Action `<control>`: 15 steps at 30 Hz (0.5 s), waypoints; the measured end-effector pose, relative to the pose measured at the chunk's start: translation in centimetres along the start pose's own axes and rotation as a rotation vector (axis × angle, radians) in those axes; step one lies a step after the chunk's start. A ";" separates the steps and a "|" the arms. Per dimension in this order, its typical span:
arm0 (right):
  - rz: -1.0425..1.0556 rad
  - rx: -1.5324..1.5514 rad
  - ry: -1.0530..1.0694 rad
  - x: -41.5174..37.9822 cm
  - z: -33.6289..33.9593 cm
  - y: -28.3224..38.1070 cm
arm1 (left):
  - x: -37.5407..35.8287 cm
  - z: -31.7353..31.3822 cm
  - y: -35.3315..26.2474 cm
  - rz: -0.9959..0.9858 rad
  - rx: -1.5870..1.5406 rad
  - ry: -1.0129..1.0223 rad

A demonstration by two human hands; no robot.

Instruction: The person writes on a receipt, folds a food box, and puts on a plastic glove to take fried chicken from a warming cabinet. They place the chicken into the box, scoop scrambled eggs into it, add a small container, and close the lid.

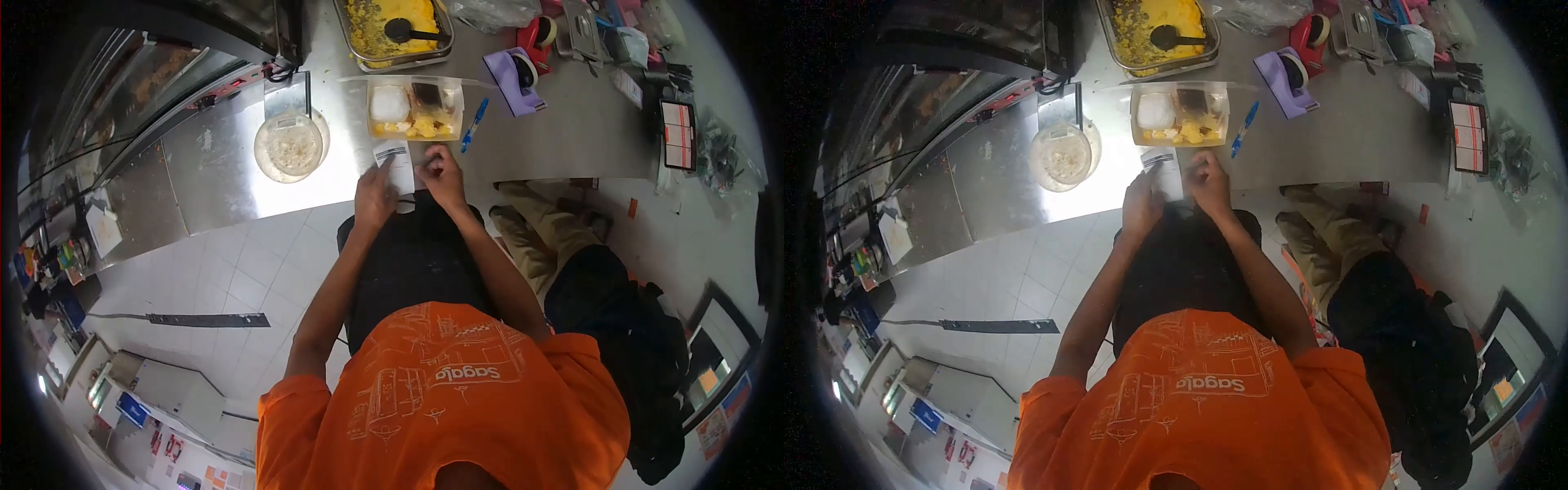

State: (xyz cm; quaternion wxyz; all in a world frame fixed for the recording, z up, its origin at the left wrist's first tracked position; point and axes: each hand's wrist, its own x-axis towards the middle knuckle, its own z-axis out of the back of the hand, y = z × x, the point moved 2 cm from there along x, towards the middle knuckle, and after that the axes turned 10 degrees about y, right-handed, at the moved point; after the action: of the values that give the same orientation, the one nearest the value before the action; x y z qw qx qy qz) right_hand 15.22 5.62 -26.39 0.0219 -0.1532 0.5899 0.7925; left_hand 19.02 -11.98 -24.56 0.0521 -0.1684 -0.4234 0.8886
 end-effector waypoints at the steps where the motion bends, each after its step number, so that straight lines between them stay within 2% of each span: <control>1: -0.108 -0.208 -0.050 -0.7 1.0 2.7 | 0.5 0.0 -0.2 0.080 0.064 -0.009; 2: -0.102 -0.209 -0.049 -0.1 1.5 4.6 | 0.8 0.4 -0.9 0.079 0.065 -0.014; 4: 0.321 -0.631 -0.181 0.4 2.0 8.3 | 0.7 1.3 -2.7 0.082 0.327 -0.092; 6: 0.354 -0.729 -0.167 2.3 2.1 8.4 | 1.2 1.3 -3.1 0.037 0.370 -0.099; 8: 0.476 -0.970 0.043 4.7 1.9 6.7 | 1.6 1.2 -3.0 -0.011 0.416 -0.119; 11: 0.511 -0.917 0.034 3.0 1.8 7.3 | 1.9 1.2 -2.4 -0.061 0.442 -0.065; 13: 0.556 -0.932 0.015 2.3 2.2 7.2 | 1.8 1.2 -2.5 -0.107 0.494 -0.158; 14: 0.525 -0.911 0.101 2.1 2.3 6.8 | 1.6 1.6 -2.2 -0.111 0.492 -0.160; 15: 0.496 -0.887 0.183 2.2 2.5 6.4 | 1.6 2.4 -1.4 -0.052 0.302 -0.110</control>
State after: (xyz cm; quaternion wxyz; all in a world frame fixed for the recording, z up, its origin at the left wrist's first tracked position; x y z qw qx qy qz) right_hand 11.25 5.71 -20.39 -0.2854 -0.0718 0.2151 0.9312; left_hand 16.64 -12.48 -22.51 0.0767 -0.0987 -0.2912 0.9485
